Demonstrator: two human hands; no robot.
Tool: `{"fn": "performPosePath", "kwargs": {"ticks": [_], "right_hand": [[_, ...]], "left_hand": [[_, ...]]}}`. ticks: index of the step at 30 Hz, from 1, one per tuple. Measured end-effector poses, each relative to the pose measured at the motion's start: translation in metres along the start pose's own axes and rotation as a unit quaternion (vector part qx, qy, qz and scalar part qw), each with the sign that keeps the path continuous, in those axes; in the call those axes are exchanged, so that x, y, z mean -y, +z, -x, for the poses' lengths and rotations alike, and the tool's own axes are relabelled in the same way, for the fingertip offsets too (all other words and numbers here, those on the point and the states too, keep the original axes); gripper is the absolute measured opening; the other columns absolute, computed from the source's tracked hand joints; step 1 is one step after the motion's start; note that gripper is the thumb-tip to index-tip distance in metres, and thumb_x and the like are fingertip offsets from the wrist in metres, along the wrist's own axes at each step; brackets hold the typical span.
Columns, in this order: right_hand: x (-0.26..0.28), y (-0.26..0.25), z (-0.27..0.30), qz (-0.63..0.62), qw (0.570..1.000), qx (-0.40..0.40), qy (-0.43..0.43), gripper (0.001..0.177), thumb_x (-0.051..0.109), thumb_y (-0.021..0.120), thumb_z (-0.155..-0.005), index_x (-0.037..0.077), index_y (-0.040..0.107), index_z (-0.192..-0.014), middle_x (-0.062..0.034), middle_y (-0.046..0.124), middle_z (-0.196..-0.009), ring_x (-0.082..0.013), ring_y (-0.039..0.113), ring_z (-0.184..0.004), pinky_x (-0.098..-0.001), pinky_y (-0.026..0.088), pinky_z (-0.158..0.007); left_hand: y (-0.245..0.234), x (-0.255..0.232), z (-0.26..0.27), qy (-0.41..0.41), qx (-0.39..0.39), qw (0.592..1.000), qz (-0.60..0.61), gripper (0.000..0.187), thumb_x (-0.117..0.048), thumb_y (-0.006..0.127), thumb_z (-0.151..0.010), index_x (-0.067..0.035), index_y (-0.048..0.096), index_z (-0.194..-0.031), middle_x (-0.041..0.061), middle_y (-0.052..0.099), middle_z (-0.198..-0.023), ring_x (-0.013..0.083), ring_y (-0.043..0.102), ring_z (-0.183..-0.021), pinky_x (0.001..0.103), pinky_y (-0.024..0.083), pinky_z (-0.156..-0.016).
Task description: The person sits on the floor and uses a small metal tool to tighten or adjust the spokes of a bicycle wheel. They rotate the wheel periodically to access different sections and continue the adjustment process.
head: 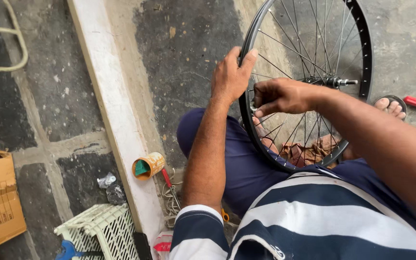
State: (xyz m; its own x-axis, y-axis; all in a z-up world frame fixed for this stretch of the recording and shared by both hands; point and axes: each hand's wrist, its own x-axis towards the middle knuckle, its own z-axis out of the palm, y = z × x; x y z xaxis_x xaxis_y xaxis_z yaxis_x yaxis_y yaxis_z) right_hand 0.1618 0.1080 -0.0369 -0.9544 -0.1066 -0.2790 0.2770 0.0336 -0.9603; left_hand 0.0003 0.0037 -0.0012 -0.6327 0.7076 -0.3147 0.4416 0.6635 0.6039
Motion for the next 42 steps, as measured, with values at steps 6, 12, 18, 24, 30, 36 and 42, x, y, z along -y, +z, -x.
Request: {"fn": "performPosePath", "kwargs": {"ticks": [6,12,18,24,30,36,42], "right_hand": [[-0.005,0.073,0.0,0.314,0.902,-0.295,0.008,0.036,0.025,0.087,-0.071,0.011,0.065,-0.095,-0.0117,0.07,-0.081,-0.0352,0.07,-0.081,-0.0479,0.053,-0.072],[0.004,-0.002,0.004,-0.012,0.999,0.033,-0.003,0.036,0.032,0.079,-0.084,0.021,0.065,-0.116,-0.0037,0.079,-0.101,-0.0247,0.077,-0.093,-0.0374,0.06,-0.081],[0.013,0.06,0.012,0.447,0.791,-0.327,-0.26,0.027,0.018,0.08,-0.082,0.006,0.063,-0.099,-0.0128,0.073,-0.113,-0.0324,0.074,-0.1,-0.0439,0.058,-0.091],[0.013,0.001,0.012,0.037,0.998,-0.017,-0.04,0.023,0.026,0.079,-0.085,0.01,0.069,-0.098,-0.0078,0.077,-0.092,-0.0271,0.076,-0.089,-0.0377,0.06,-0.078],[-0.006,0.061,0.008,0.274,0.914,-0.29,-0.07,0.041,0.018,0.081,-0.073,0.01,0.069,-0.111,-0.0134,0.075,-0.092,-0.0322,0.072,-0.082,-0.0417,0.057,-0.073],[-0.001,0.018,-0.002,0.269,0.963,-0.025,0.001,0.04,0.033,0.085,-0.076,0.013,0.07,-0.107,-0.0127,0.075,-0.084,-0.0309,0.072,-0.08,-0.0441,0.055,-0.073],[-0.001,0.039,0.005,0.21,0.956,-0.201,-0.033,0.033,0.028,0.081,-0.078,0.01,0.068,-0.103,-0.0118,0.075,-0.097,-0.0308,0.073,-0.088,-0.0419,0.057,-0.079]], "left_hand": [[0.007,0.007,-0.001,0.102,-0.063,0.993,-0.016,0.049,-0.057,0.055,-0.1,-0.01,0.069,-0.104,0.01,0.072,-0.084,0.03,0.07,-0.084,0.045,0.053,-0.073],[-0.001,-0.004,0.003,0.01,0.013,1.0,0.008,0.049,-0.06,0.05,-0.096,-0.016,0.065,-0.109,0.007,0.071,-0.076,0.0241,0.075,-0.077,0.044,0.057,-0.069],[0.0,-0.003,0.0,0.045,-0.016,0.999,0.004,0.05,-0.058,0.053,-0.095,-0.011,0.066,-0.105,0.01,0.073,-0.081,0.0292,0.074,-0.079,0.045,0.055,-0.071],[0.002,-0.001,0.003,0.078,-0.028,0.996,0.028,0.048,-0.056,0.055,-0.097,-0.009,0.066,-0.101,0.011,0.073,-0.082,0.0319,0.074,-0.083,0.046,0.055,-0.073],[0.006,0.006,-0.003,0.031,0.006,0.999,-0.03,0.049,-0.058,0.05,-0.099,-0.011,0.063,-0.1,0.006,0.071,-0.075,0.0232,0.074,-0.074,0.044,0.056,-0.069],[0.007,0.007,-0.004,0.063,-0.007,0.998,-0.017,0.05,-0.06,0.05,-0.099,-0.012,0.064,-0.102,0.005,0.071,-0.075,0.0202,0.073,-0.075,0.043,0.057,-0.069],[0.004,0.006,-0.006,0.056,-0.008,0.998,-0.018,0.05,-0.059,0.051,-0.099,-0.01,0.064,-0.101,0.005,0.071,-0.076,0.022,0.074,-0.075,0.043,0.056,-0.069]]}}
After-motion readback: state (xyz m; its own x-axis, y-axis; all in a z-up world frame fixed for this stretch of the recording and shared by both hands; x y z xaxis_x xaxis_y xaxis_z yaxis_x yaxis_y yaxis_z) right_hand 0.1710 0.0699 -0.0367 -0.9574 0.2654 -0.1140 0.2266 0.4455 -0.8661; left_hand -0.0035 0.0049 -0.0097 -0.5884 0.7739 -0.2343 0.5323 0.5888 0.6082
